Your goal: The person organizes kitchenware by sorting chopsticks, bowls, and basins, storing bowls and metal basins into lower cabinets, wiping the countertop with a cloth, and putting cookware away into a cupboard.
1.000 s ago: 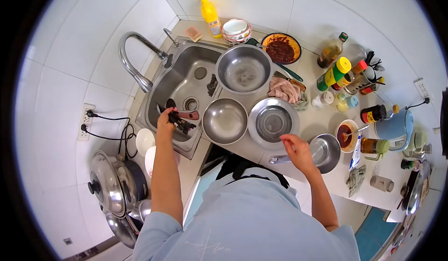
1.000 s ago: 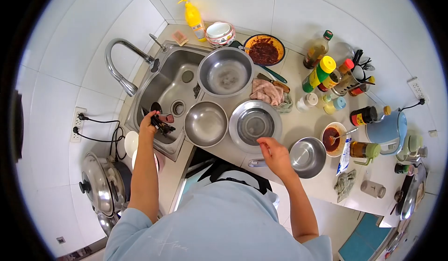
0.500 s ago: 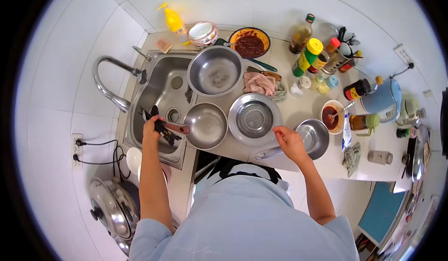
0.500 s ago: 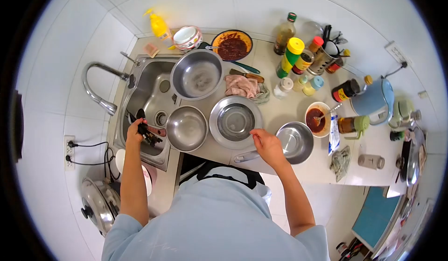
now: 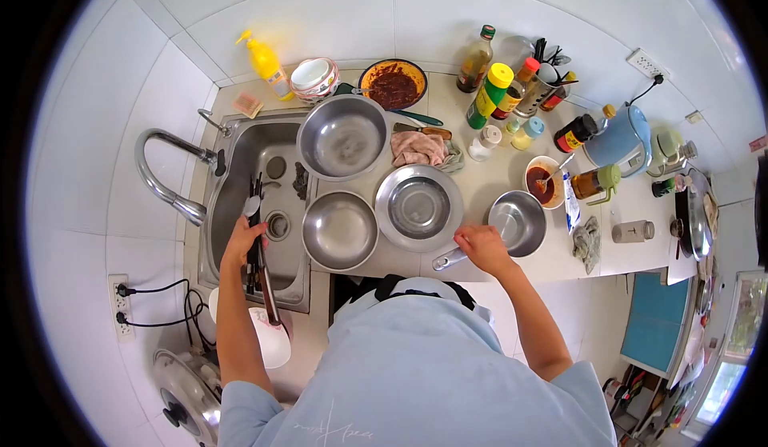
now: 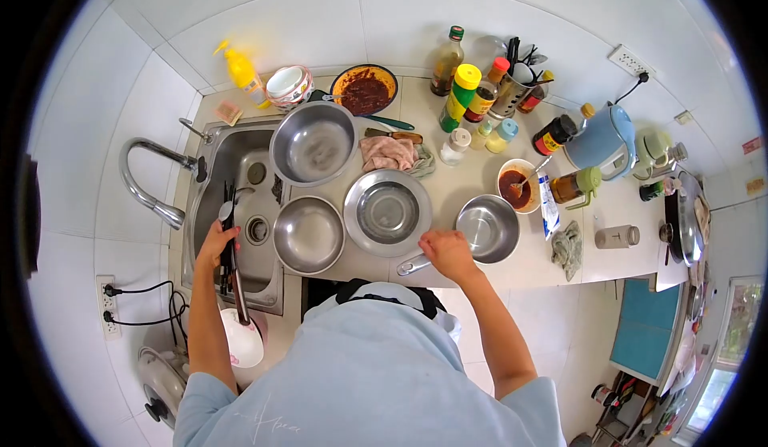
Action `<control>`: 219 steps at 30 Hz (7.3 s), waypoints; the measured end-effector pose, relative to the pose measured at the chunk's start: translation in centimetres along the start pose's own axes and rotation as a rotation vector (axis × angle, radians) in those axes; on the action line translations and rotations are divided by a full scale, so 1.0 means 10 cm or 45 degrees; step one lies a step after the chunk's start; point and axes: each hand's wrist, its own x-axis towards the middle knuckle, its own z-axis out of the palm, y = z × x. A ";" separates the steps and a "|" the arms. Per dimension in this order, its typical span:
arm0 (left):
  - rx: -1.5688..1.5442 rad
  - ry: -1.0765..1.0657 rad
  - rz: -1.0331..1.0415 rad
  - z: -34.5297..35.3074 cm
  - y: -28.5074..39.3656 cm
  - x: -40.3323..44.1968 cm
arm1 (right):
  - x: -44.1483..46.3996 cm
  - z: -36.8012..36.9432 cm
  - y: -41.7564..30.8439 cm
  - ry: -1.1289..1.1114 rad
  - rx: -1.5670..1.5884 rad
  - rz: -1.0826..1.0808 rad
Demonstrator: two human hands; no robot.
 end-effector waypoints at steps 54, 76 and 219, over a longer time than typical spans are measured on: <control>0.179 -0.260 0.615 0.73 1.03 -0.67 | 0.79 -0.42 0.28 0.232 0.151 0.557; 0.299 -0.617 0.751 2.95 1.12 -0.28 | 0.59 -0.14 0.46 0.127 -0.313 0.574; -1.759 -0.246 -0.333 0.53 -1.22 -0.59 | 2.10 0.78 -0.78 -0.213 1.424 0.827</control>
